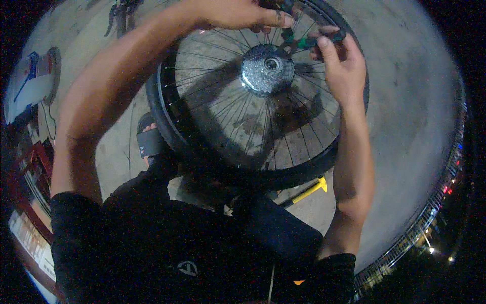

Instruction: The person uses a hammer and a punch tool to tap the hub area of a bicycle wheel, then rotates the wheel to inspect the tire and spokes. They continue tapping the hub with the hammer and punch, then use pliers to adjust the hub area.

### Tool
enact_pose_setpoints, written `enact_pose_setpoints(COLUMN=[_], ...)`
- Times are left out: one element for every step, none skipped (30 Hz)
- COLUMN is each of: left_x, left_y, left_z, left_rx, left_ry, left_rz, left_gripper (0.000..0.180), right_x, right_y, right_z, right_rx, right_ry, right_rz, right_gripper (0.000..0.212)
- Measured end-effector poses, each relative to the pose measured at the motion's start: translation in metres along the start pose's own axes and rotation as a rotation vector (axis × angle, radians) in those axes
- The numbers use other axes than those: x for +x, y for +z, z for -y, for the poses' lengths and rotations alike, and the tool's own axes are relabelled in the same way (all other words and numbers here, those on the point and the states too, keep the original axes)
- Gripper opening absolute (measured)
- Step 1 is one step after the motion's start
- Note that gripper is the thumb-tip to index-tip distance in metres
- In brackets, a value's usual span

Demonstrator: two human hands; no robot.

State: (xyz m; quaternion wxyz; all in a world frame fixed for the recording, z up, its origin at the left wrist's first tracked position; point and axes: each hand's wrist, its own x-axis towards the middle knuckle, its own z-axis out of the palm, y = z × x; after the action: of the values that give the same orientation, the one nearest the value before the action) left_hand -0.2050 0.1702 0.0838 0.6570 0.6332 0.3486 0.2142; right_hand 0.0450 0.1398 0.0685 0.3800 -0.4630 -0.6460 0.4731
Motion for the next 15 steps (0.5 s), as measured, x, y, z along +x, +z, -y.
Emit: enact_pose_setpoints(left_x=[0.004, 0.007, 0.009, 0.009, 0.008, 0.009, 0.011, 0.012, 0.012, 0.011, 0.012, 0.014, 0.015, 0.015, 0.016], left_y=[0.008, 0.014, 0.020, 0.023, 0.024, 0.025, 0.026, 0.025, 0.022, 0.022, 0.020, 0.018, 0.018, 0.019, 0.022], left_z=[0.006, 0.010, 0.014, 0.016, 0.018, 0.020, 0.023, 0.025, 0.026, 0.026, 0.030, 0.034, 0.035, 0.036, 0.037], left_rx=[0.029, 0.058, 0.029, 0.040, 0.052, 0.065, 0.029, 0.032, 0.035, 0.036, 0.027, 0.019, 0.012, 0.049, 0.087], left_ry=[0.021, 0.043, 0.064, 0.043, 0.021, 0.000, 0.051, 0.049, 0.047, 0.045, 0.066, 0.086, 0.108, 0.136, 0.163], left_rz=[-0.054, -0.107, -0.157, -0.166, -0.173, -0.179, -0.181, -0.179, -0.178, -0.177, -0.172, -0.166, -0.161, -0.198, -0.236], left_gripper=[0.031, 0.028, 0.022, 0.021, 0.020, 0.019, 0.018, 0.017, 0.017, 0.017, 0.016, 0.016, 0.015, 0.015, 0.015], right_x=[-0.003, -0.007, -0.010, -0.013, -0.016, -0.018, -0.019, -0.019, -0.018, -0.018, -0.017, -0.016, -0.014, -0.014, -0.015], right_y=[0.000, 0.001, 0.002, 0.004, 0.006, 0.008, 0.008, 0.009, 0.012, 0.013, 0.013, 0.013, 0.013, 0.013, 0.013], right_z=[-0.004, -0.007, -0.010, -0.013, -0.016, -0.019, -0.022, -0.022, -0.021, -0.020, -0.020, -0.020, -0.020, -0.022, -0.026], right_rx=[0.008, 0.015, 0.022, 0.040, 0.058, 0.076, 0.100, 0.102, 0.105, 0.106, 0.092, 0.078, 0.065, 0.092, 0.119], right_ry=[0.025, 0.050, 0.075, 0.096, 0.117, 0.138, 0.143, 0.146, 0.150, 0.154, 0.154, 0.154, 0.152, 0.141, 0.130], right_rz=[-0.003, -0.007, -0.013, -0.028, -0.044, -0.061, -0.059, -0.062, -0.066, -0.068, -0.071, -0.074, -0.078, -0.077, -0.077], right_gripper=[0.022, 0.023, 0.023, 0.023, 0.022, 0.022, 0.024, 0.024, 0.025, 0.026, 0.026, 0.026, 0.026, 0.025, 0.025])
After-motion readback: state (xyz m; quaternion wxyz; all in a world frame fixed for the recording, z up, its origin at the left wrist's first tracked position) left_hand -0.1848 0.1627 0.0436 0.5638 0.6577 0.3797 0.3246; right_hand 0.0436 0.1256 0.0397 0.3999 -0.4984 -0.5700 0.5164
